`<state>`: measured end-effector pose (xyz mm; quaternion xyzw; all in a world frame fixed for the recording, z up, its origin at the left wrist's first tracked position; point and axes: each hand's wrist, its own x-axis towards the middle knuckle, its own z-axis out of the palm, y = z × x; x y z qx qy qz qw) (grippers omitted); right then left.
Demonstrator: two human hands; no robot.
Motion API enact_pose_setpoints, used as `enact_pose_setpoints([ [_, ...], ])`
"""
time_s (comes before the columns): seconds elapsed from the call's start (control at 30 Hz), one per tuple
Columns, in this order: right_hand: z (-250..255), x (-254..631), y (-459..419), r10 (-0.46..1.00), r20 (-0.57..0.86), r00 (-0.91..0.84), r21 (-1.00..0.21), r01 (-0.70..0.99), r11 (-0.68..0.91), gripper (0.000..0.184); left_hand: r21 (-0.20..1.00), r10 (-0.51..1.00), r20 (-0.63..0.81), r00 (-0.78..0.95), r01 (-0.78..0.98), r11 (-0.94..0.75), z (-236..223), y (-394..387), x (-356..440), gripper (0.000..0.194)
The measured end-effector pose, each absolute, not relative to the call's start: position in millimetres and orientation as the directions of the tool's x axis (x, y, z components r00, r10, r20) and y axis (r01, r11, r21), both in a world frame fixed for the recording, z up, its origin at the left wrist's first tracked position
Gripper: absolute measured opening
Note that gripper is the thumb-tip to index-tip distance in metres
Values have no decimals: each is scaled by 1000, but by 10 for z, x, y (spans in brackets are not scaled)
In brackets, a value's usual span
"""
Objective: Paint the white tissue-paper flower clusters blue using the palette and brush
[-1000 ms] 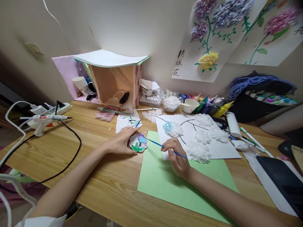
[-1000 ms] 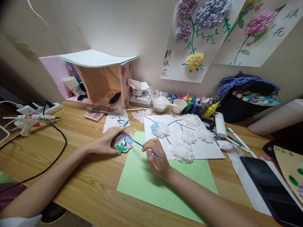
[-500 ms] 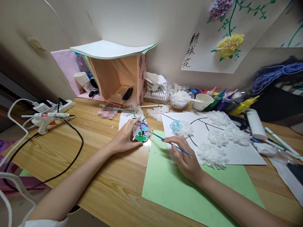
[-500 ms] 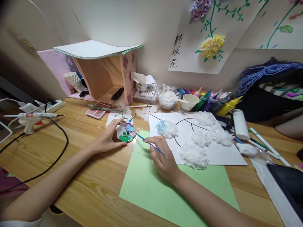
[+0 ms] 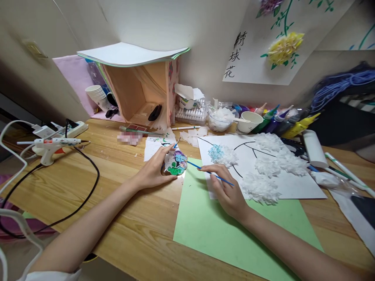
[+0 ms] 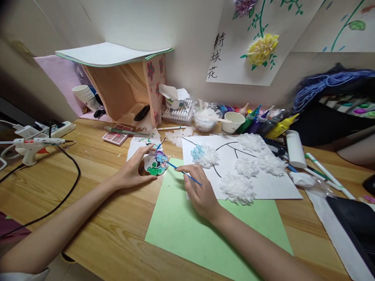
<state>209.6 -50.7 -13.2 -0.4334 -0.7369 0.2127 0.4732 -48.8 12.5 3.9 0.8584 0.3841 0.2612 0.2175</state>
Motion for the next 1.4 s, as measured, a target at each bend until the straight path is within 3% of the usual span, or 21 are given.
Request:
enact_pose_setpoints([
  [0.47, -97, 2119, -521, 834, 549, -55, -735, 443, 514, 25, 548, 777, 270, 569, 573, -610, 44, 120, -479, 95],
  [0.73, 40, 2505, -701, 684, 726, -66, -480, 663, 574, 24, 568, 839, 217, 499, 634, -524, 19, 112, -429, 91],
  [0.93, -82, 2692, -739, 592, 780, -204, -270, 743, 613, 29, 520, 828, 213, 518, 657, -545, 16, 122, -439, 90],
  [1.4, -62, 2632, -666, 589, 751, -299, -210, 738, 641, 34, 478, 799, 194, 570, 656, -584, 11, 119, -412, 90],
])
